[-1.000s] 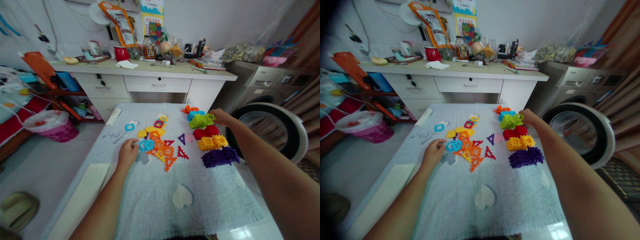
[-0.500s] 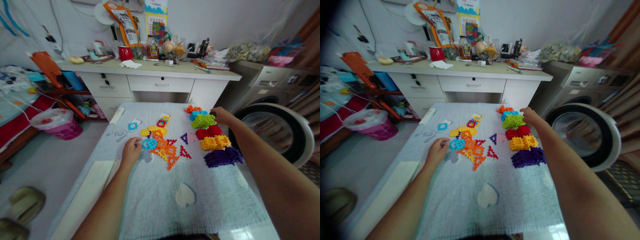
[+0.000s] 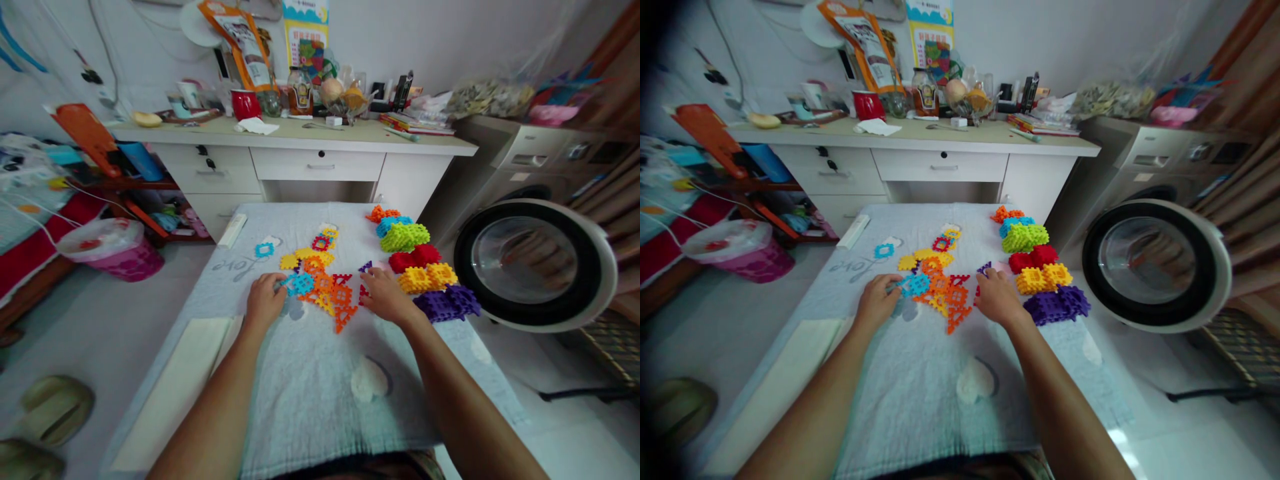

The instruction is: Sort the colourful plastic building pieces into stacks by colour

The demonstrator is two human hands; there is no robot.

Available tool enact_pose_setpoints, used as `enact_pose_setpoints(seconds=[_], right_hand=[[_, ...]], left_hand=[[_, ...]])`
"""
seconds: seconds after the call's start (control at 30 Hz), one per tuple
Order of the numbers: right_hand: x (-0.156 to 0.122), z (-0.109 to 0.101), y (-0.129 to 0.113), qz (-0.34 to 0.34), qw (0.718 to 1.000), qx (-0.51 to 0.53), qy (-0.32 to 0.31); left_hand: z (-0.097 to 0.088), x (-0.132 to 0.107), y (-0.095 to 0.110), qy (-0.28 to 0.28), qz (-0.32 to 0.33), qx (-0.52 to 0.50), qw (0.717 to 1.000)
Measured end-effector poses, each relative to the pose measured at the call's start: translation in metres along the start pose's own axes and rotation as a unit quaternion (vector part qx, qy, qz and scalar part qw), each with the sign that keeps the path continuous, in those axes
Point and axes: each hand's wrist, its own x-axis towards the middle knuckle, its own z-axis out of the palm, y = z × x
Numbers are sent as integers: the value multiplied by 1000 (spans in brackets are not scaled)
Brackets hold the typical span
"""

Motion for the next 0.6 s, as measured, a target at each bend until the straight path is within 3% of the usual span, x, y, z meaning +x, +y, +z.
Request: enact_pose_setpoints(seconds=[0.17, 0.27, 0.37, 0.5, 0.6], right_hand=[[6, 22, 4, 11, 999, 46, -9], [8, 26, 3, -8, 993, 115, 37], [9, 28, 3, 18, 983, 156, 92], [13, 33, 7, 67, 979, 118, 154], [18, 38, 8, 81, 985, 84, 126]], left_hand=[[0, 0, 0, -4, 9, 8, 1000], [0, 1, 0, -8, 12, 13, 1000], [0, 1, 0, -12, 11, 14, 1000], [-1, 2, 1, -17, 13, 10, 1000], [-1, 2, 0, -18, 12, 10, 1000]])
